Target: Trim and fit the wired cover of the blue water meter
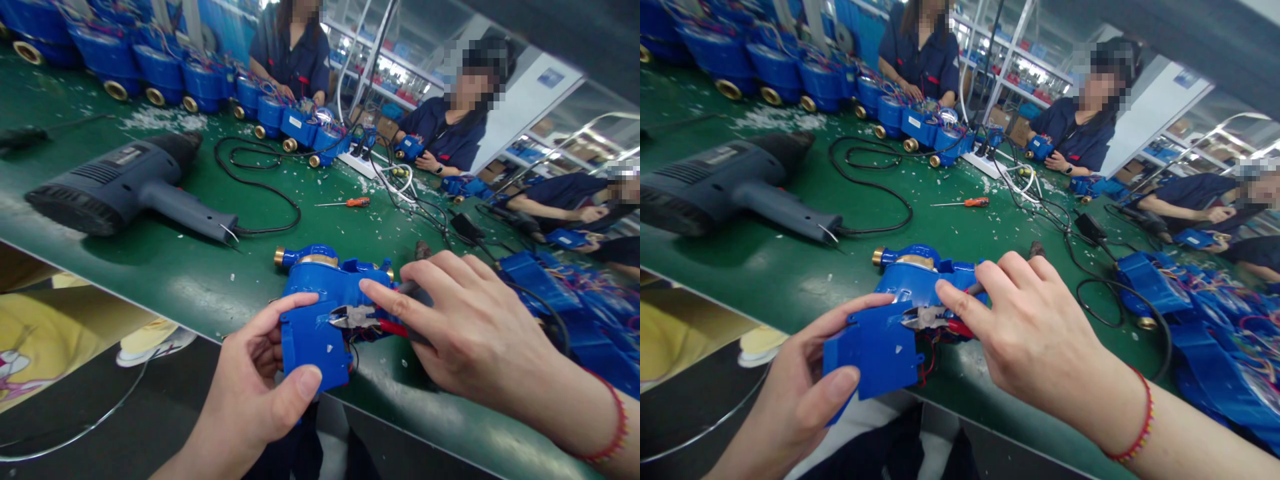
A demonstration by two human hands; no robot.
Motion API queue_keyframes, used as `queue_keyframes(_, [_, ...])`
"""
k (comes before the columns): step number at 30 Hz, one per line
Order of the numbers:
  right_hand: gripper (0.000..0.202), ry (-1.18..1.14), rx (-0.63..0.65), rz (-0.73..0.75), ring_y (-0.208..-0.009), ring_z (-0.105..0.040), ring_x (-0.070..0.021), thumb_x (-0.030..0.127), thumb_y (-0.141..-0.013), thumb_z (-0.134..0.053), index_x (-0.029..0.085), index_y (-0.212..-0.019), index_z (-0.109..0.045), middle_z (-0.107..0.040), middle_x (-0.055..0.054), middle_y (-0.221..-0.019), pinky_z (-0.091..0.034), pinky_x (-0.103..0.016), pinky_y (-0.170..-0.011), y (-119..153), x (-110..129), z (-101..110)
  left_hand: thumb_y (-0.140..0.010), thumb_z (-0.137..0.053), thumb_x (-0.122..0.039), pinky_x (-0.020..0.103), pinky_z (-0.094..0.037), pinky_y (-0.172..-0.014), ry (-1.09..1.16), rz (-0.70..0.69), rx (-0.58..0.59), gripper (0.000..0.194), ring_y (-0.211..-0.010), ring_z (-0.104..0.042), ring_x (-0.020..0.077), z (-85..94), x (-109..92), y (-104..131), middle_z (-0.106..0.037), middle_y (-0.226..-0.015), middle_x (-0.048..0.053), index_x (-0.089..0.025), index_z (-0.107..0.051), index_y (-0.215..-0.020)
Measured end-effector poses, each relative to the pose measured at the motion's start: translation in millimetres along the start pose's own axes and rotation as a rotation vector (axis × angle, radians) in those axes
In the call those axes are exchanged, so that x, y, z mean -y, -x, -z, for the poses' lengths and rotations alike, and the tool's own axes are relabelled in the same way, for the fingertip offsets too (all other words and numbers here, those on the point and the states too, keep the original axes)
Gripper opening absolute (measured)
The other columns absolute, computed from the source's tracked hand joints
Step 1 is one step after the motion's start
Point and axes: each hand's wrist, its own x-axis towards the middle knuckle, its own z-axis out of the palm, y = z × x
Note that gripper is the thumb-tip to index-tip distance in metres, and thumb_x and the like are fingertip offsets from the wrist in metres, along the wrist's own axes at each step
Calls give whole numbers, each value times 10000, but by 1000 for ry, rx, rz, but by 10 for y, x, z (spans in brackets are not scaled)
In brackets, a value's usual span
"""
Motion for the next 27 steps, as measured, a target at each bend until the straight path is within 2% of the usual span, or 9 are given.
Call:
queue_keyframes(6, [368, 14, -37, 52, -672, -486, -224, 90, -873, -474, 190, -1168, -669, -605, -78, -772, -294, -322, -545, 0, -21, 13, -582, -877, -455, 260, -615, -645, 7, -11, 4, 622, -716, -734, 231, -27, -20, 4, -775, -896, 71, -187, -667, -1102])
queue_keyframes(9, [358, 11, -45, 74, -660, -490, -214, 93, -885, -478, 189, -1171, -671, -604, -64, -756, -302, -315, -537, 10, -38, 11, -588, -858, -407, 252, -612, -644, 20, -15, -2, 567, -708, -734, 221, -39, -36, 9, -775, -879, 54, -190, -674, -1079])
queue_keyframes(14, [342, -5, -66, 55, -637, -496, -203, 99, -891, -479, 191, -1145, -689, -613, -61, -780, -330, -309, -535, 35, -34, -2, -589, -850, -402, 222, -594, -608, -43, 2, -15, 589, -675, -724, 196, -35, -60, 13, -773, -851, 34, -200, -670, -1112])
queue_keyframes(27, [281, 19, -131, 11, -662, -538, -186, 114, -931, -519, 187, -1158, -667, -633, -43, -768, -349, -313, -531, 132, 90, 72, -574, -825, -371, 225, -571, -638, -200, -44, -37, 575, -738, -727, 215, -85, -118, 66, -780, -910, 44, -196, -677, -1101])
